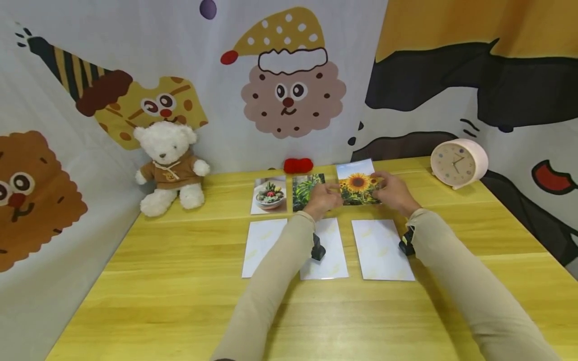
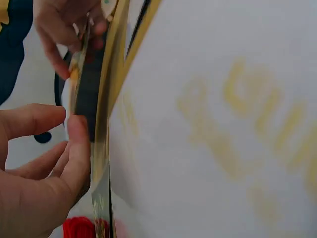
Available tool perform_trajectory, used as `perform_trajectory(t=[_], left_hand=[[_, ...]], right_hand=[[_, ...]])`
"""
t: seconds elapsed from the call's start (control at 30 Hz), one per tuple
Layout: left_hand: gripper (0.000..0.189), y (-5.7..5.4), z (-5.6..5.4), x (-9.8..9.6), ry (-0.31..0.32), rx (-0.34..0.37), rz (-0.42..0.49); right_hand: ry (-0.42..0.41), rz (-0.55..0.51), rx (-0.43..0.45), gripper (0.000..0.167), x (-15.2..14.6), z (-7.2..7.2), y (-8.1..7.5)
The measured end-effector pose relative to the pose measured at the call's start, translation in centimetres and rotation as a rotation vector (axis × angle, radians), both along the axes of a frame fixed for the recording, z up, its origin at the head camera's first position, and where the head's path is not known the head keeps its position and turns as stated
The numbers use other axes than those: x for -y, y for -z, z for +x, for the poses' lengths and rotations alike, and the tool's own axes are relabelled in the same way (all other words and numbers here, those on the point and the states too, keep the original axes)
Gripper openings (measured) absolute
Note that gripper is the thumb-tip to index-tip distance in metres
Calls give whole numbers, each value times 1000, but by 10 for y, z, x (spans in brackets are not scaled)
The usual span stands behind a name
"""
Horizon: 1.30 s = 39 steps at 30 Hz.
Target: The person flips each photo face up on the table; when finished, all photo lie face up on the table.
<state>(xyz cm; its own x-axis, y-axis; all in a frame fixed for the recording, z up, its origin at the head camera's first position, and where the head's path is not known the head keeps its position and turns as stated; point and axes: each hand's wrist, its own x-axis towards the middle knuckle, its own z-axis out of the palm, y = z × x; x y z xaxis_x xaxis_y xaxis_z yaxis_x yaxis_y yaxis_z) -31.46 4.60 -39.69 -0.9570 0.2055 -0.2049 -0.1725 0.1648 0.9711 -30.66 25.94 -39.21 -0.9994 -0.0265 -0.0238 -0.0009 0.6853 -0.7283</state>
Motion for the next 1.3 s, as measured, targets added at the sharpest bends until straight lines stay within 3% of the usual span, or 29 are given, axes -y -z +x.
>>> perform_trajectory(t=[0.17, 0.33, 0.47, 0.57, 0.87, 1.1, 1.2, 1.3], left_hand=[[44, 1, -4, 7, 58, 45, 18], [37, -4, -3, 9, 45, 47, 3], [24, -7, -1, 8, 22, 12, -79], [20, -9, 0, 8, 39, -18, -162], [30, -10, 0, 11, 88, -15, -233], [40, -16, 7, 15, 123, -41, -211], [43, -25, 13, 25, 156, -54, -171], [43, -41, 22, 50, 200, -80, -153]], right_hand=[[-36, 95, 30, 57, 3, -7, 4], [-95, 228, 2, 50, 6, -14, 2], [-149, 368, -5, 47, 10, -19, -1], [-168, 430, 5, 48, 15, -21, -3], [-182, 466, 37, 47, 23, -19, -5], [-182, 474, 31, 44, 17, -23, -2], [-191, 465, 38, 45, 12, -21, -3], [-190, 455, 50, 47, 11, -15, -8]])
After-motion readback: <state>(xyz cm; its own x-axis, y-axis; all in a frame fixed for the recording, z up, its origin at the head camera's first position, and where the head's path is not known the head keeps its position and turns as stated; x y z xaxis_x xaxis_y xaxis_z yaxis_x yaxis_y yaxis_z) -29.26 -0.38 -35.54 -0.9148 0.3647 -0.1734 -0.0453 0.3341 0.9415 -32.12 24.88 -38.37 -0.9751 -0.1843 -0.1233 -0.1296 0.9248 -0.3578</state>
